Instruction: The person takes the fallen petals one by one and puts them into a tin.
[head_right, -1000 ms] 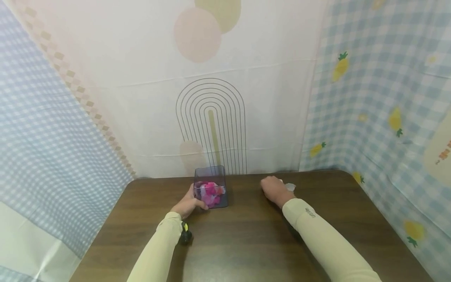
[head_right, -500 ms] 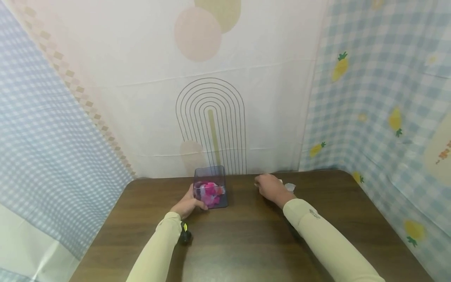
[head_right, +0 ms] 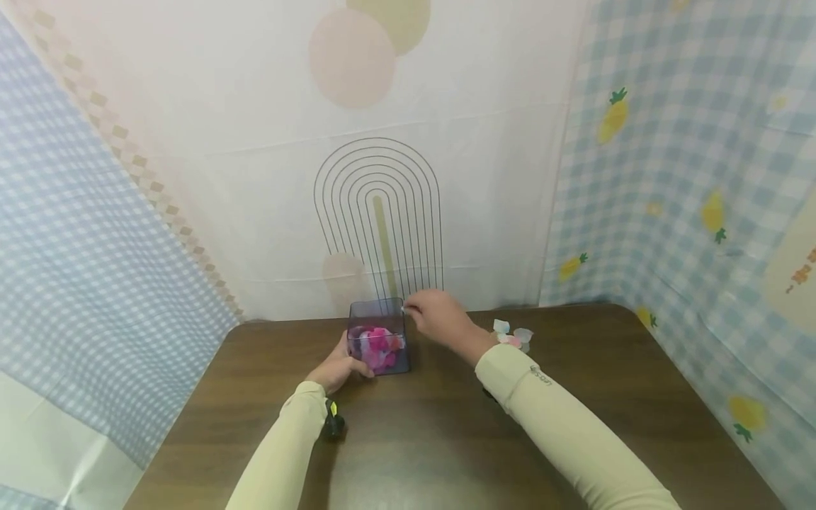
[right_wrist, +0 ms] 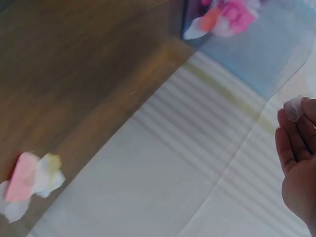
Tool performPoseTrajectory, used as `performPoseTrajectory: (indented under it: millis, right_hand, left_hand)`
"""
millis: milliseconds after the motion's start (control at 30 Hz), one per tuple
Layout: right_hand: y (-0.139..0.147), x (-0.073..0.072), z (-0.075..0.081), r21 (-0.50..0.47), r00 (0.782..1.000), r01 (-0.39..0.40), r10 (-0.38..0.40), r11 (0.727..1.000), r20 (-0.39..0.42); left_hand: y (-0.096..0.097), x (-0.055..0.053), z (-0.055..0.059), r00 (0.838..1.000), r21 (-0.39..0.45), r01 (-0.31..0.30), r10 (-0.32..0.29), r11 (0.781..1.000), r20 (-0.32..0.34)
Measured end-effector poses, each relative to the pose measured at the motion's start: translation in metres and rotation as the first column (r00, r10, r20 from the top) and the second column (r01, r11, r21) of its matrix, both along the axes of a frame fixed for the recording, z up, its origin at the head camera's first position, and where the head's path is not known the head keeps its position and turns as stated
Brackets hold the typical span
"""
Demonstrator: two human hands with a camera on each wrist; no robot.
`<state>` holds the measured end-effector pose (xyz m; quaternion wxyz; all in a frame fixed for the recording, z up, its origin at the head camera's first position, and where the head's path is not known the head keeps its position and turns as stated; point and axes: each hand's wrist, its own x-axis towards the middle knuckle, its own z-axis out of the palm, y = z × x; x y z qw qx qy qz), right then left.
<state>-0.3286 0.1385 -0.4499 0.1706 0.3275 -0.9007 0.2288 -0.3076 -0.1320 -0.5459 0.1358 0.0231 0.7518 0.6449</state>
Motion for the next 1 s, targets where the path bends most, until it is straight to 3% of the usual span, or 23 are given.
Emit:
performPoseTrajectory:
  millis: [267,633,800,1000]
  right_hand:
    - [-0.013,0.007,-0.001,0.04,1.0,-0.03,0.03,0.999,0.002]
    - [-0.024,0.002,-0.003,-0.009,0.999,-0.048,0.048,0.999,0.012]
    - [-0.041,-0.007,-0.002,0.042,0.993,-0.063,0.058,0.997,0.103]
    - [-0.066,-0.027,-0.002,0.088,0.959,-0.092,0.064,0.992,0.276]
  left_hand:
    - [0.002,-0.003,-0.003,1.0,0.0,0.006,-0.006,1.0,0.013]
    - [0.007,-0.008,0.001,1.0,0.002,-0.008,0.008,1.0,0.002]
    - [0.004,-0.01,-0.002,1.0,0.002,-0.02,0.02,1.0,0.014]
    - [0.002,-0.012,-0.005,1.0,0.004,-0.023,0.023,1.0,0.008]
